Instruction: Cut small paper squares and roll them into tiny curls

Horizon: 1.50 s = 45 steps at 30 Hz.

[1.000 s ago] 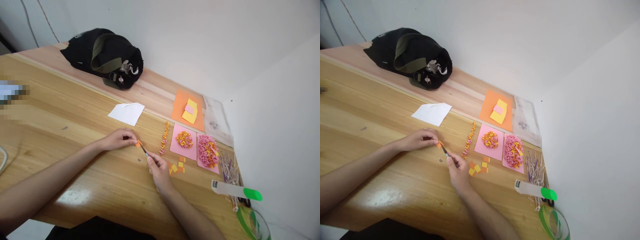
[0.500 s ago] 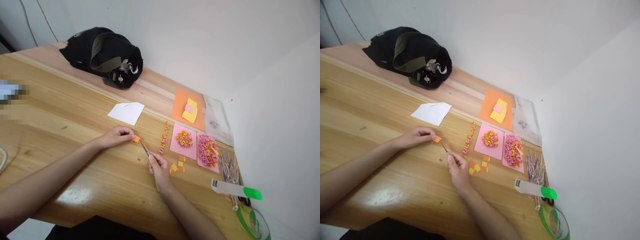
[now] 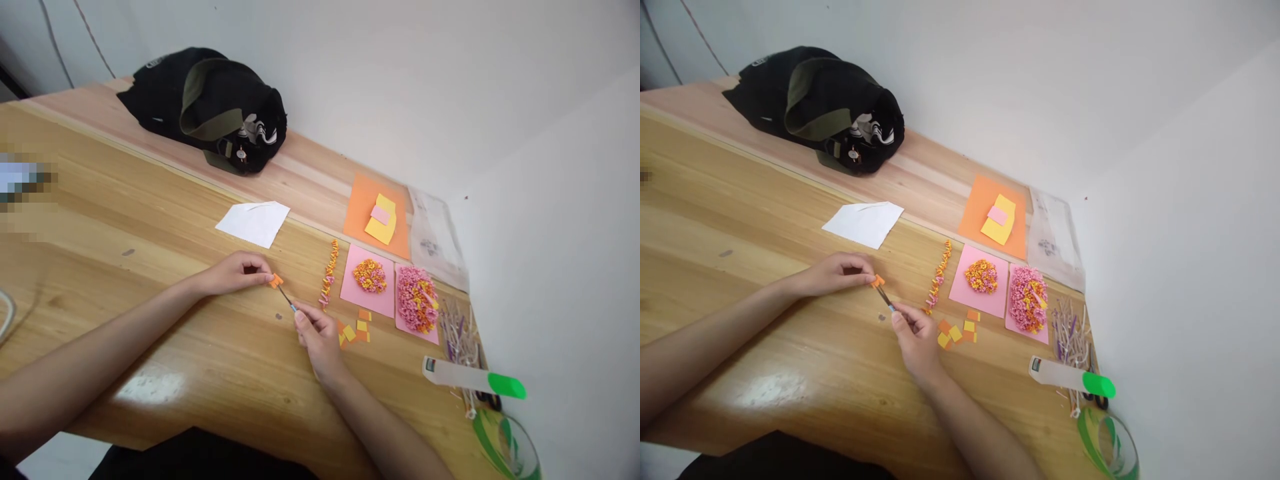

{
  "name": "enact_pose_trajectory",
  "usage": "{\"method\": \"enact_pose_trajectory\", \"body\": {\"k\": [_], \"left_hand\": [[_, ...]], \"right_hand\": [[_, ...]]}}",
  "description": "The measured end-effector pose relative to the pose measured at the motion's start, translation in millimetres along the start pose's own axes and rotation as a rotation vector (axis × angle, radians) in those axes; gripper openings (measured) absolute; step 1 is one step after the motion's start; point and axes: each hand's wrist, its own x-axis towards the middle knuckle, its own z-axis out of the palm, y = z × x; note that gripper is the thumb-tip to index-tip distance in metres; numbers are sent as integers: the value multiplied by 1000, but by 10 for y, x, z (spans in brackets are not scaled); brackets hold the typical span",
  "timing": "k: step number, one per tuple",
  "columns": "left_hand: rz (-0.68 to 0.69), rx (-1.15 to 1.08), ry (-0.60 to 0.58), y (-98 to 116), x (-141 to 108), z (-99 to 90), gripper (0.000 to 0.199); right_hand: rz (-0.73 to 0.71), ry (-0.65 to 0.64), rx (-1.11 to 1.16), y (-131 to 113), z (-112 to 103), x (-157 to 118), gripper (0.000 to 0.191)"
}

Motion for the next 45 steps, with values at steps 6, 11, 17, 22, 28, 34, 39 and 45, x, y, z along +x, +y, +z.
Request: {"method": "enact_pose_trajectory", "body": {"k": [6,11,17,22,28,34,39,45], "left_hand": [[-9,14,-11,15,-3,-6,39],[-21,3,-20,28,-3,-9,38],[-14,19,-22,8,2,-6,38],[-8,20,-17,-4,5,-1,37],[5,-8,-2,0,2,-3,35],[-1,-3,-1,8,4,-5,36],[-6,-6,3,20,5,-3,35],[-4,19,-9,8,6,-2,36]], "right_hand": [[-55,-22,-50,17,-20,4,38],[-65,-34,-58,25,-22,4,39],[-71,-40,-72,27,-24,-1,39],[-44,-51,-51,14,-20,-6,40],[-36,-52,-27,17,-17,-9,40],[-73,-61,-73,18,-30,-8,40],[-68,-42,-83,21,-27,-6,40],[-28,-24,-53,9,-7,-1,38]]}}
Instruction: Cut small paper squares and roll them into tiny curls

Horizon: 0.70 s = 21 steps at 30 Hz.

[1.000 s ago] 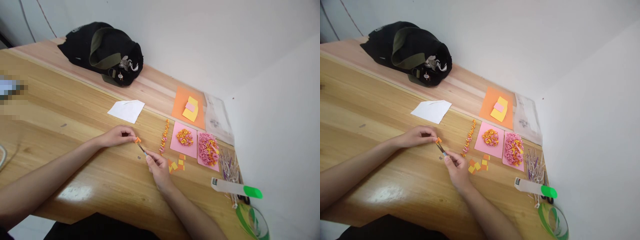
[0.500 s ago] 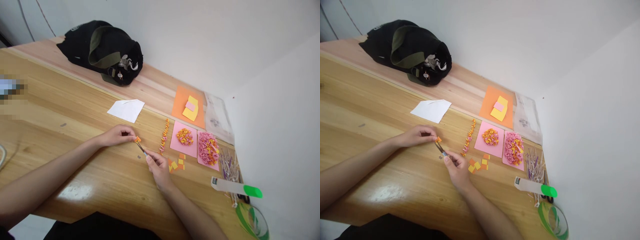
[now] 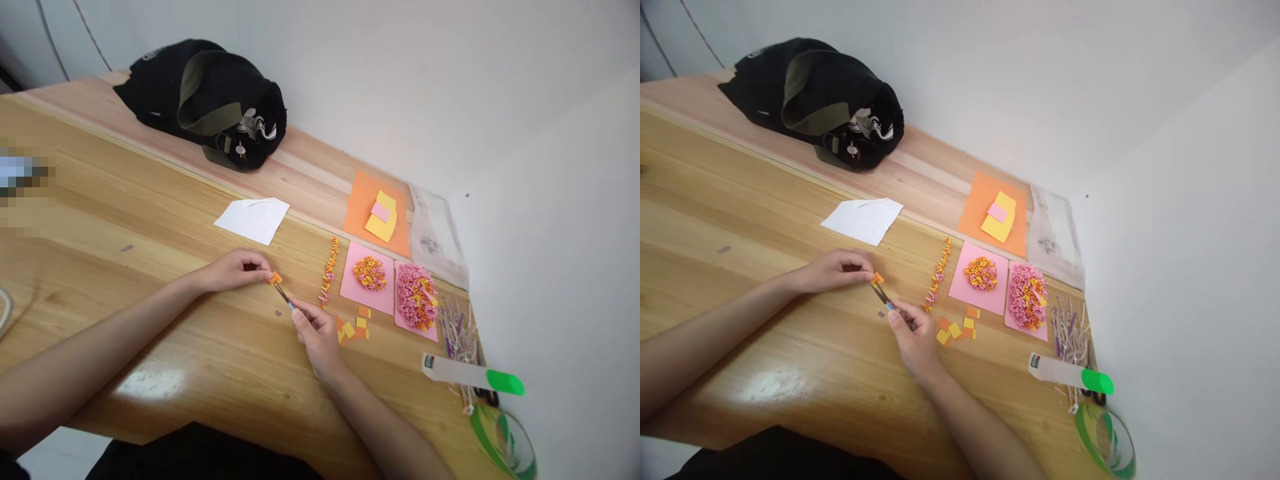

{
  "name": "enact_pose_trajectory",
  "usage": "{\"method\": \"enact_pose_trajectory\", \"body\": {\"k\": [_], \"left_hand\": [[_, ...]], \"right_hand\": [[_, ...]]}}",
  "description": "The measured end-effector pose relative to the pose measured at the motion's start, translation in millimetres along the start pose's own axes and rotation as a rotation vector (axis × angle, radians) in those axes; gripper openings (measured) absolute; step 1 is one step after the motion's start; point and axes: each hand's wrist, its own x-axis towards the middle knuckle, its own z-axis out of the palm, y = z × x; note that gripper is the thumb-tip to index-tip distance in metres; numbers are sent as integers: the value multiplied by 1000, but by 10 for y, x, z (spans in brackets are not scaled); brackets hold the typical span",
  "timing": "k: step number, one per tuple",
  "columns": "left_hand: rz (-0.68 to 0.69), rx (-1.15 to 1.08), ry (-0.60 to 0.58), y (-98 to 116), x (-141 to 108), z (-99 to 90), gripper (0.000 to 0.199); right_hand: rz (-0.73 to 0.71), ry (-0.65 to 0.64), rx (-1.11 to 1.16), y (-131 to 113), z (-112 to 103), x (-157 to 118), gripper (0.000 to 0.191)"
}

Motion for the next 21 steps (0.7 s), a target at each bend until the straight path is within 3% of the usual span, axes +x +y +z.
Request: {"method": "enact_pose_trajectory", "body": {"k": [21], "left_hand": [[43,-41,-9,18,-8,-13,32]], "right_hand": [[16,4,-21,7,-5,14,38]]}}
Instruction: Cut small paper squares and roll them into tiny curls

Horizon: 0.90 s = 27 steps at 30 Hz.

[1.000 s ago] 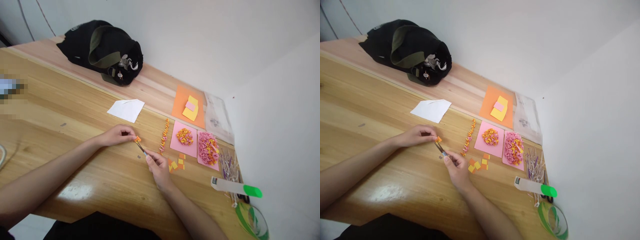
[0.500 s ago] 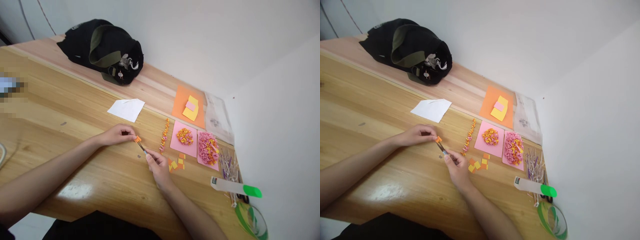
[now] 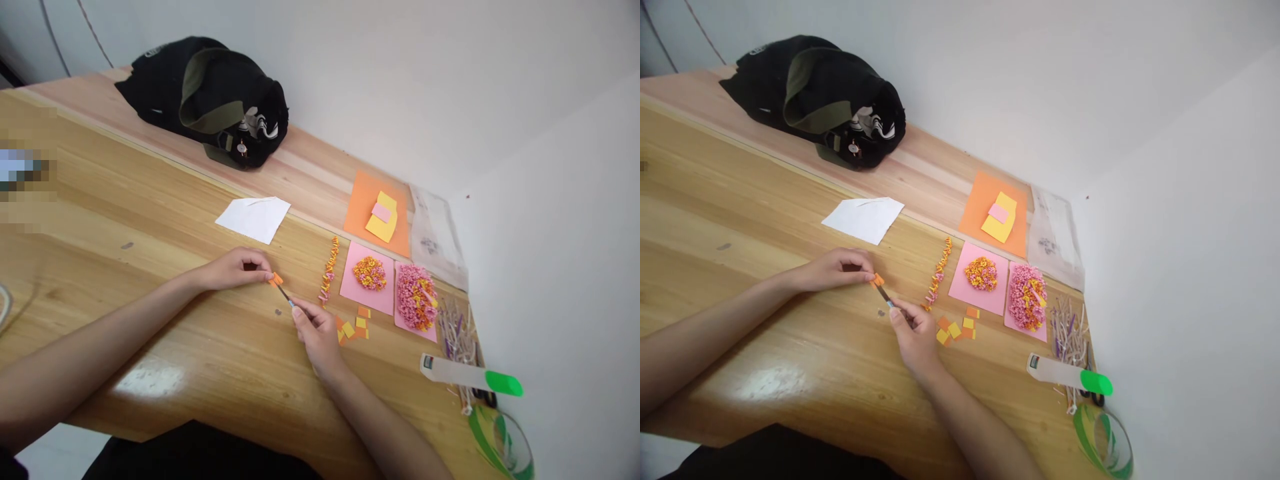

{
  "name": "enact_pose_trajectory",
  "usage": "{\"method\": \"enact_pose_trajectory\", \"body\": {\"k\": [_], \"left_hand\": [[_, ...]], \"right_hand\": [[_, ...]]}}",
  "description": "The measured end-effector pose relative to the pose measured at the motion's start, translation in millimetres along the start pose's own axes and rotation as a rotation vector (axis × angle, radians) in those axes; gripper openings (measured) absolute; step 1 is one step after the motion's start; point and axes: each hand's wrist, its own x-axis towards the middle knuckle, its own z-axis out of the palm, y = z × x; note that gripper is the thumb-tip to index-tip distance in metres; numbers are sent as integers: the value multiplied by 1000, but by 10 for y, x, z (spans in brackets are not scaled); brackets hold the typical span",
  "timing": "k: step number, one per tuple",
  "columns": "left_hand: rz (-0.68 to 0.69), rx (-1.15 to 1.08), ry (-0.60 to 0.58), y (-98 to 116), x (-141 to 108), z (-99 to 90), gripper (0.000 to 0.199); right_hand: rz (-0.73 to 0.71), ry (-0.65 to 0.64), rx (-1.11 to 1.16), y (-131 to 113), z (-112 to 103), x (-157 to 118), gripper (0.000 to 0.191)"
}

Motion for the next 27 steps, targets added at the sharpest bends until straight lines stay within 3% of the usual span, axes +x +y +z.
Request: {"method": "enact_pose_trajectory", "body": {"k": [14,21,27], "left_hand": [[-69,-2,-11,15,-9,-7,33],[-170,-102,70,53,-22,-2,37],[-189,-124,65,86,-20,2,35]], "right_hand": [[-36,40,17,26,-5,6,36],[61,34,112,-21,19,-6,45],[46,5,94,-38,8,-13,43]]}}
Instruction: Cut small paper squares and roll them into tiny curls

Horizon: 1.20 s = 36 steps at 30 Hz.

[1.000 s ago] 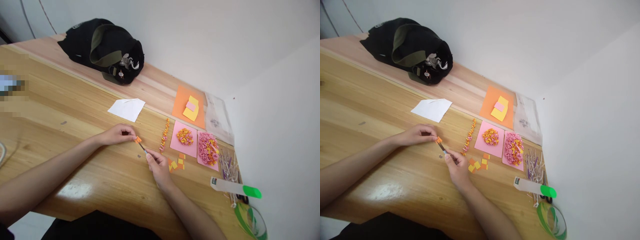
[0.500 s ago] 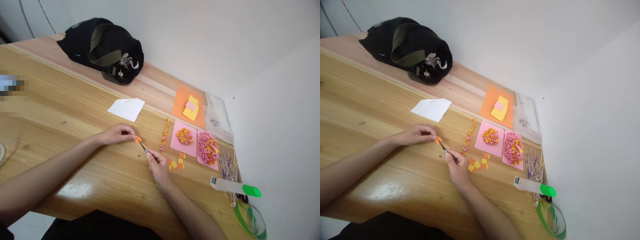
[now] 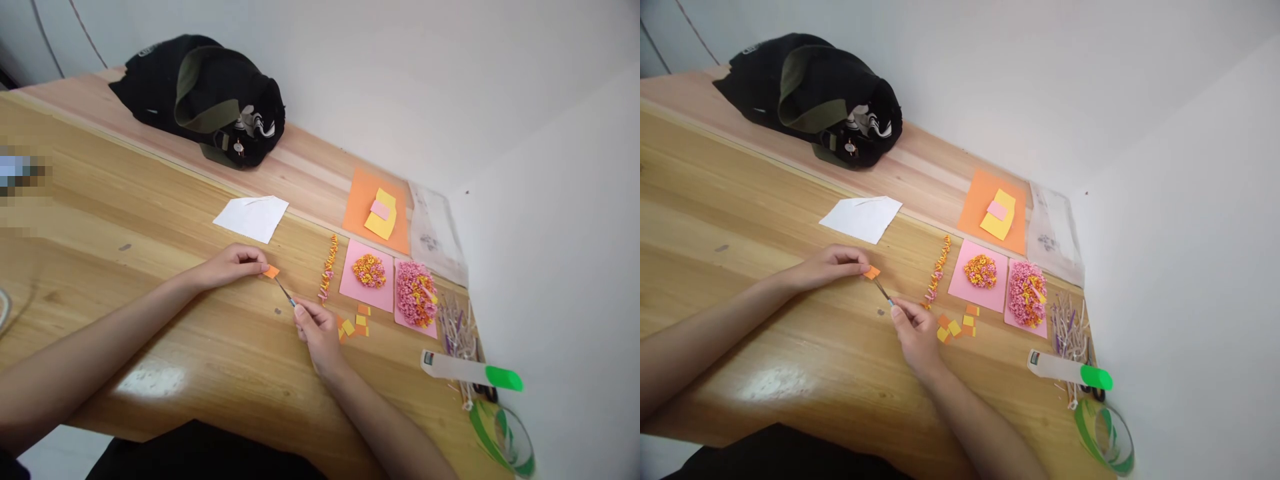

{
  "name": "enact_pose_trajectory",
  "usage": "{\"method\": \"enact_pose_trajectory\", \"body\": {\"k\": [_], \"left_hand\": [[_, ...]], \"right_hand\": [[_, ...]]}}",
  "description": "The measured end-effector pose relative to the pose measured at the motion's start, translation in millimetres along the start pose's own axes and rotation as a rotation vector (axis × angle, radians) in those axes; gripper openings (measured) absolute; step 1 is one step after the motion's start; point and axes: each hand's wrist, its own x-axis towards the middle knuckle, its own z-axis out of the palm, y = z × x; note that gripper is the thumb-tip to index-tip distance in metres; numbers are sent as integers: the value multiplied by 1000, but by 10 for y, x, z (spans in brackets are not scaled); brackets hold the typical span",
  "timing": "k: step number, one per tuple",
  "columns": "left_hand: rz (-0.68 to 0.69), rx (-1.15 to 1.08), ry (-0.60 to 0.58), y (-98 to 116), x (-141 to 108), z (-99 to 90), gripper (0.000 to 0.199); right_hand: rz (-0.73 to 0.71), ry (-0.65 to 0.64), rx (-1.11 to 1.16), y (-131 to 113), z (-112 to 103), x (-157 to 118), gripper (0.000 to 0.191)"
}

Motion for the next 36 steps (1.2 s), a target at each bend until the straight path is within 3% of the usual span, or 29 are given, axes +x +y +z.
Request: {"method": "enact_pose_trajectory", "body": {"k": [10,36], "left_hand": [[83,85,-37,-37,17,6,36],[102,145,-61,-60,20,-6,38]], "right_hand": [[-106,-16,-80,16,-11,-5,40],[-16,-46,-109,-37,20,-6,40]]}}
